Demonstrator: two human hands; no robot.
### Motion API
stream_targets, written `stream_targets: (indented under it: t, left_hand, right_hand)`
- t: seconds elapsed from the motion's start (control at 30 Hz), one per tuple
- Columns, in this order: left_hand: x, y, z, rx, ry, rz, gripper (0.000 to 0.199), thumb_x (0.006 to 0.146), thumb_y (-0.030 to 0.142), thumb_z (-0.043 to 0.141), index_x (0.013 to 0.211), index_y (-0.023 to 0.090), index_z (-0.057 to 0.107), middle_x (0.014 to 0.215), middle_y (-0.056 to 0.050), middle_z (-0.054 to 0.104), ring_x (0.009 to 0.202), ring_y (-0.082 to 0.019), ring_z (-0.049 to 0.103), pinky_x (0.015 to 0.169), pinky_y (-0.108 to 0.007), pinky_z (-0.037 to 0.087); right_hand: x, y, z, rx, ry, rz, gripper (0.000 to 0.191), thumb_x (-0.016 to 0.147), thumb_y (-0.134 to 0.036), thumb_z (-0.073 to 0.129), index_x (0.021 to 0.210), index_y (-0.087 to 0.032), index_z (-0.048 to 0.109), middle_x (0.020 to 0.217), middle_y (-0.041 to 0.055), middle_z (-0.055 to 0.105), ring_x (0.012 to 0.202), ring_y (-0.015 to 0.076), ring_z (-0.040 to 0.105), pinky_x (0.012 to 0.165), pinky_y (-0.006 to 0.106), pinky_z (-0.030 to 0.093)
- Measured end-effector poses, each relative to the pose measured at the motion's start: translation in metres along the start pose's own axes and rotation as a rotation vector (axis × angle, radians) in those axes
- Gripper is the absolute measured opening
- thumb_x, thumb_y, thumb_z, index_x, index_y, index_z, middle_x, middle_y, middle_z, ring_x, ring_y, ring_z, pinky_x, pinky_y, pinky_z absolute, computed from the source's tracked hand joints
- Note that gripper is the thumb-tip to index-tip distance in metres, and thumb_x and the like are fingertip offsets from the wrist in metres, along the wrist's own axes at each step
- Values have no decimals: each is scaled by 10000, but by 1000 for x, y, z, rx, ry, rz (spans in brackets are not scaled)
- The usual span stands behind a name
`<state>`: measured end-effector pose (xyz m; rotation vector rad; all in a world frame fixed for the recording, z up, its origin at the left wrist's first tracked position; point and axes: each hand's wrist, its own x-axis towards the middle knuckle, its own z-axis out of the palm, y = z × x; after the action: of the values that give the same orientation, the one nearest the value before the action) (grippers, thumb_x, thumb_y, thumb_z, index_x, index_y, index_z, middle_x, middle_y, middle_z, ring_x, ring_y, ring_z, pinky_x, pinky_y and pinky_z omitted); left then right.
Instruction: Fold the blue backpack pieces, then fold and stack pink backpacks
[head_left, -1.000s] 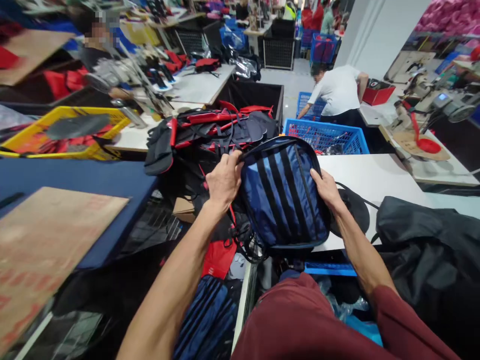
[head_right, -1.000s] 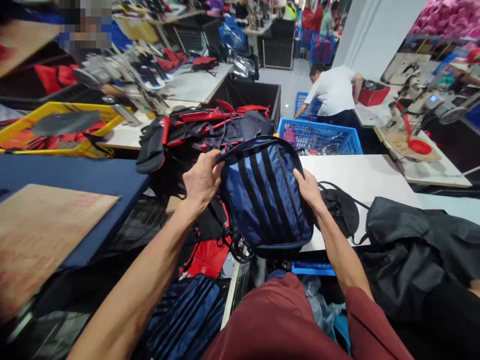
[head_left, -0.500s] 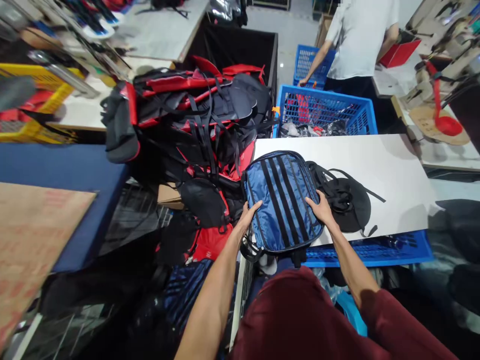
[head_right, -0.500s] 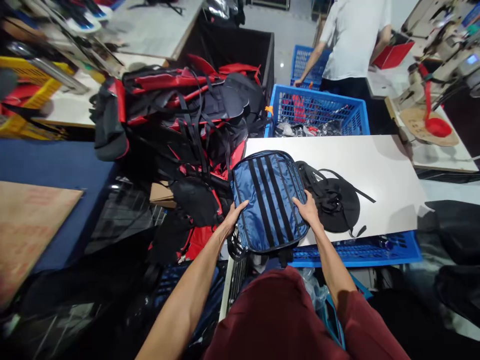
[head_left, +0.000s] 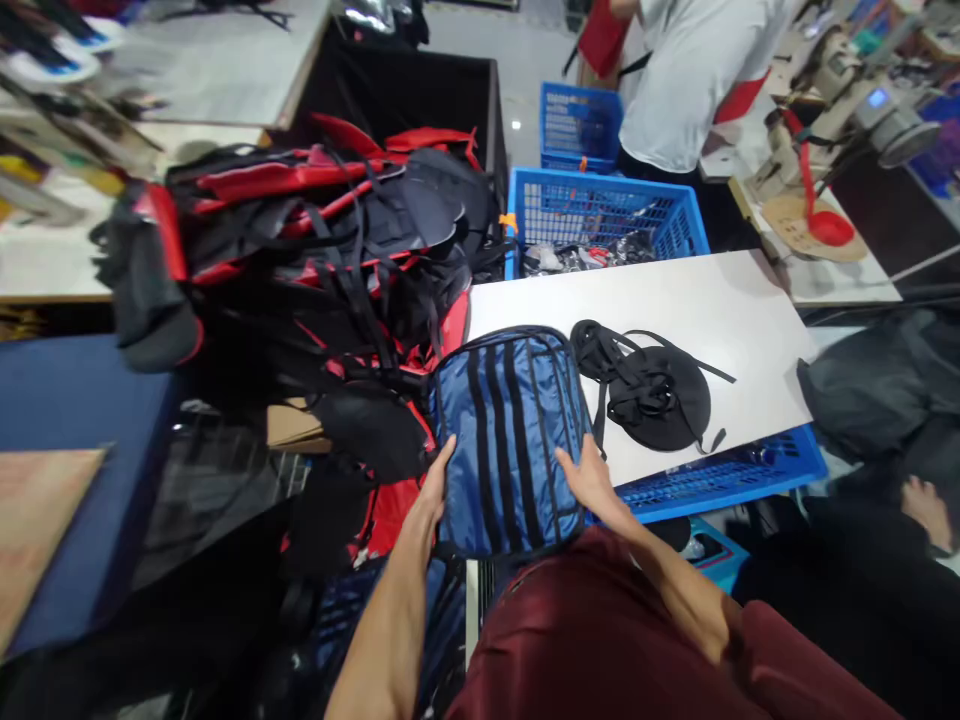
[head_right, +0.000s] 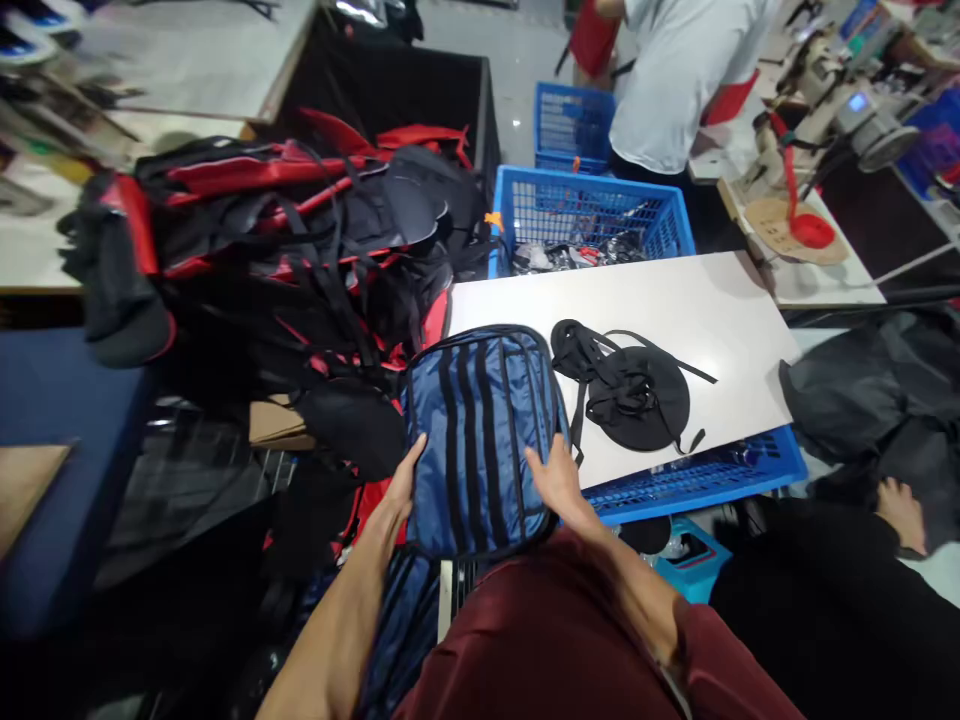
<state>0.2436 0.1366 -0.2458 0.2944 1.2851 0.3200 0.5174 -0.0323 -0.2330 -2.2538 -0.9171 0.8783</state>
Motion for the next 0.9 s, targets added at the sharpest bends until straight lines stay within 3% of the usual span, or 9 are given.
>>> stream_targets:
  t: [0.07,0.13,0.27,0.33,0.43,0.5,0.63,0.73,0.9]
  left_hand:
    - [-7,-4,-14,16,26,-25,658,995,611,741,1470,155,726,1175,-183,857,1052,-393,847,1009,-562,684]
    - [-12,-10,-20,21,42,-58,629,1017,567,725,1492,154,708,1167,-178,859,1032,-387,852,999,-563,691]
    - [-16,-17,-15,16,49,-78,611,1024,521,734,1496,136,697,1139,-179,863,1000,-380,858,986,-547,701]
    - [-16,-18,-12,9,31,-69,584,1029,491,739,1488,132,700,1118,-174,866,985,-371,861,982,-530,704]
    - [-16,-18,-10,-14,15,-85,570,1032,487,737,1467,119,712,1089,-171,869,973,-363,863,973,-513,706]
    - [-17,-19,-9,-37,23,-103,600,1020,529,744,1452,113,723,1093,-173,869,972,-365,862,966,-514,707]
    - [-24,-27,-8,-95,80,-111,652,988,593,759,1454,136,738,1124,-168,867,990,-376,858,973,-531,702]
    - [-36,-43,-15,-159,157,-46,609,1032,560,690,1493,163,719,1134,-157,867,1012,-379,856,984,-546,695]
    - [-78,-81,-46,-293,244,36,599,1081,497,591,1600,201,633,1081,-113,877,1011,-376,857,970,-556,706]
  right_hand:
    - [-17,6,10,-46,-41,9,691,1039,-664,530,1450,-110,565,1423,290,677,1377,439,662,1188,580,513]
    - [-19,13,7,-31,-83,15,738,1006,-698,572,1425,-91,584,1410,295,665,1403,449,629,1215,594,491]
    - [7,21,-17,115,28,23,1063,798,-739,822,1592,-123,478,1648,267,502,1589,424,447,1336,588,367]
    - [25,19,-26,294,2,85,1154,732,-708,894,1638,-159,436,1722,236,444,1638,395,391,1361,578,336]
    - [42,13,-32,568,-247,178,974,765,-680,898,1537,-197,554,1566,181,650,1464,340,616,1264,539,495]
    - [49,9,-34,627,-377,190,792,802,-672,885,1403,-208,660,1386,136,777,1280,311,737,1177,513,579]
    - [52,-5,-39,613,-529,208,608,800,-671,881,1149,-187,768,1100,113,852,1031,316,799,1022,513,658]
    - [41,-28,-40,614,-585,163,588,804,-620,889,1204,-207,767,1116,81,844,1029,296,789,994,463,654]
    - [-1,-76,-32,541,-696,-90,577,836,-500,881,1324,-244,709,1235,34,791,1153,287,724,1061,443,593]
